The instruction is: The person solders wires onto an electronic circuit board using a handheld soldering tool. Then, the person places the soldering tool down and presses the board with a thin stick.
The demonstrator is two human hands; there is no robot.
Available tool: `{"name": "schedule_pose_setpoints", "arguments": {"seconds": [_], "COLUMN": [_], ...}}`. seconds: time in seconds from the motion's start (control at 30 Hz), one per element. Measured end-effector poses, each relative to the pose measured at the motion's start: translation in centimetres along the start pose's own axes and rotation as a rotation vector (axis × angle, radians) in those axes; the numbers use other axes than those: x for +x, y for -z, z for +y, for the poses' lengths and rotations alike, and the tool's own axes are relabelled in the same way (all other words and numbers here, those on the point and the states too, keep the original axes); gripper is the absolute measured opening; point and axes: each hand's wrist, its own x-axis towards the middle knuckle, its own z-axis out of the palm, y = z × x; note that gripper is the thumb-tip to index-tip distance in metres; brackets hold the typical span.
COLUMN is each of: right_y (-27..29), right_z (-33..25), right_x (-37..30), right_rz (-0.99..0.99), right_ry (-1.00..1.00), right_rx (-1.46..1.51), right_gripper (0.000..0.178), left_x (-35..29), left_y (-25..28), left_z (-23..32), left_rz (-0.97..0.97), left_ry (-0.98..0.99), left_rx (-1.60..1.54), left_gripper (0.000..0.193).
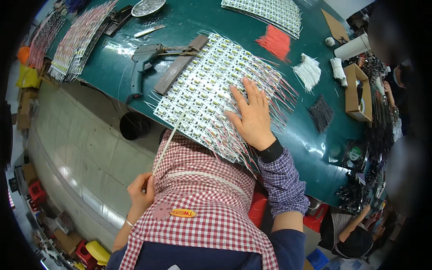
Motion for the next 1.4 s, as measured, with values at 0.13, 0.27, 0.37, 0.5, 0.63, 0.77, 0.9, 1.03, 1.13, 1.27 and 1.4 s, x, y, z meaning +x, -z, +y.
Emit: {"name": "schedule_pose_setpoints", "arguments": {"seconds": [0.13,0.27,0.37,0.5,0.63,0.77,0.9,1.03,1.13,1.27,1.4], "right_y": [0.2,0.2,0.0,-0.1,-0.1,-0.1,0.2,0.4,0.5,0.9,1.0], "right_z": [0.2,0.3,0.4,0.3,0.4,0.1,0.1,0.1,0.0,-0.2,-0.2], "right_x": [0.2,0.2,0.2,0.0,0.0,0.0,0.1,0.3,0.1,0.3,0.3], "right_rz": [0.001,0.005,-0.002,0.01,0.011,-0.004,-0.007,-0.011,-0.018,-0.027,-0.034], "right_ry": [0.008,0.005,0.011,0.013,0.013,0.008,0.0,-0.004,-0.011,-0.016,-0.025], "right_rx": [-0.012,-0.016,-0.007,-0.019,-0.022,-0.026,-0.009,0.005,0.006,0.033,0.041], "right_gripper": [0.063,0.063,0.064,0.063,0.064,0.065,0.064,0.064,0.064,0.065,0.066], "left_x": [-2.2,-0.7,1.3,4.7,7.6,9.9,11.8,11.9,10.3,8.6,7.9], "left_y": [1.5,0.6,-0.9,-2.1,-3.3,-5.7,-6.9,-7.0,-6.8,-4.7,-4.6], "left_z": [-0.5,-0.1,0.7,2.8,4.7,4.8,5.7,5.7,4.6,4.6,3.7], "left_rz": [-0.031,-0.036,-0.029,-0.04,-0.108,-0.074,-0.061,-0.092,-0.003,-0.068,-0.086], "left_ry": [0.006,-0.071,-0.071,-0.155,-0.099,-0.148,-0.193,-0.13,-0.094,0.118,0.075], "left_rx": [0.068,0.051,0.006,0.022,-0.049,-0.082,-0.071,-0.131,-0.242,-0.26,-0.189], "left_gripper": [0.009,0.011,0.013,0.015,0.015,0.015,0.015,0.016,0.02,0.026,0.025]}}
